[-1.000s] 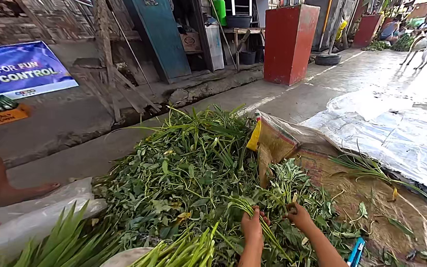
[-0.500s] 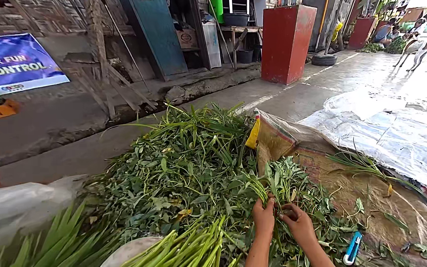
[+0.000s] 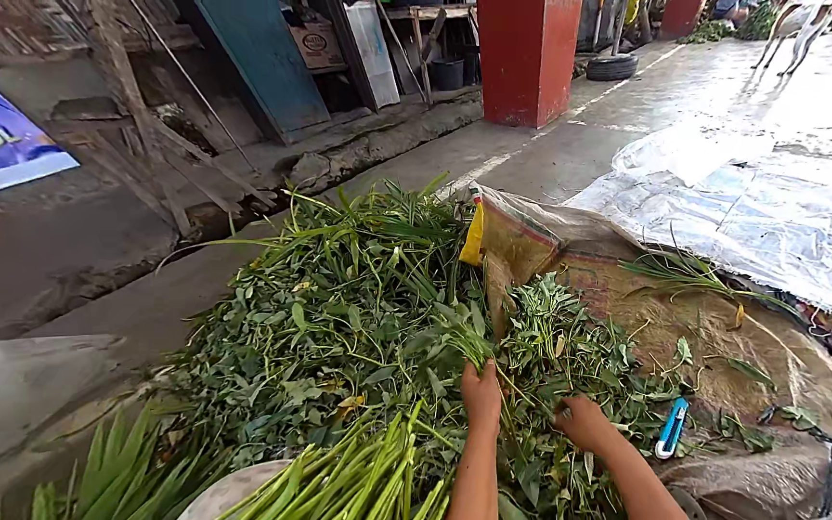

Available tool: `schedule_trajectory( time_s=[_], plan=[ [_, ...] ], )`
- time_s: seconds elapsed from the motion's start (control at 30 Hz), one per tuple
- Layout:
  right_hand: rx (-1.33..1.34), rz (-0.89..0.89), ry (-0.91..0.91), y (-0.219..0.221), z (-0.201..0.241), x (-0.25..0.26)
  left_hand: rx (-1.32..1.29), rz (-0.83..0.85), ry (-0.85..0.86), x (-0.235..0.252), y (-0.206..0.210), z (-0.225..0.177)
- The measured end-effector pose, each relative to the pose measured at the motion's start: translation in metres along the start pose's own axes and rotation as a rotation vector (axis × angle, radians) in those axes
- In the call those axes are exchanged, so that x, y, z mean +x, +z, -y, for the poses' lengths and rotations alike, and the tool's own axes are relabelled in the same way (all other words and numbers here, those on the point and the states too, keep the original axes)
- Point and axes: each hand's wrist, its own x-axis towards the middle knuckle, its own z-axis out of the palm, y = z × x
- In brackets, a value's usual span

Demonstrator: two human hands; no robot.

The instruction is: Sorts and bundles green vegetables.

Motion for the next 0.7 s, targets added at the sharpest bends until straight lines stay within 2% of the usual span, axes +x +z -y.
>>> schedule_trajectory(
  time_s=[0.1,0.17,0.27,0.33,0.4,0.43,0.47,0.57,0.63,0.7],
  plan=[
    [0.43,-0.139,-0.194,-0.007,0.038,0.006,0.167,0.157,0.022,-0.007,0.011,0.015],
    [0.637,-0.272,-0.161,-0.005,0.059,0.017,0.156,0.194,0.022,-0.013,0.022,0.027],
    [0.762,-0.389,-0.134,0.001,0.065,0.03,0.062,0.152,-0.03,-0.009,0.025,0.032],
    [0.807,-0.314,-0.256,0.009,0.053,0.035,0.002,0.054,-0.055,-0.002,0.024,0.031],
    [0.793,-0.134,-0.369,0.015,0.033,0.034,-0.065,-0.064,-0.077,0.001,0.02,0.029],
    [0.741,-0.025,-0.369,0.014,0.019,0.035,-0.088,-0.12,-0.079,0.005,0.018,0.028],
    [0.626,0.079,-0.323,0.012,0.004,0.037,-0.105,-0.158,-0.083,0.01,0.015,0.026],
    [0.05,0.343,-0.011,0.0,-0.028,0.057,-0.129,-0.171,-0.113,0.018,0.007,0.019],
    [-0.027,0.286,0.007,-0.01,-0.026,0.08,-0.13,-0.148,-0.123,0.018,0.01,0.019],
    [0.154,0.078,-0.102,-0.027,-0.011,0.111,-0.146,-0.132,-0.144,0.018,0.015,0.024]
  ],
)
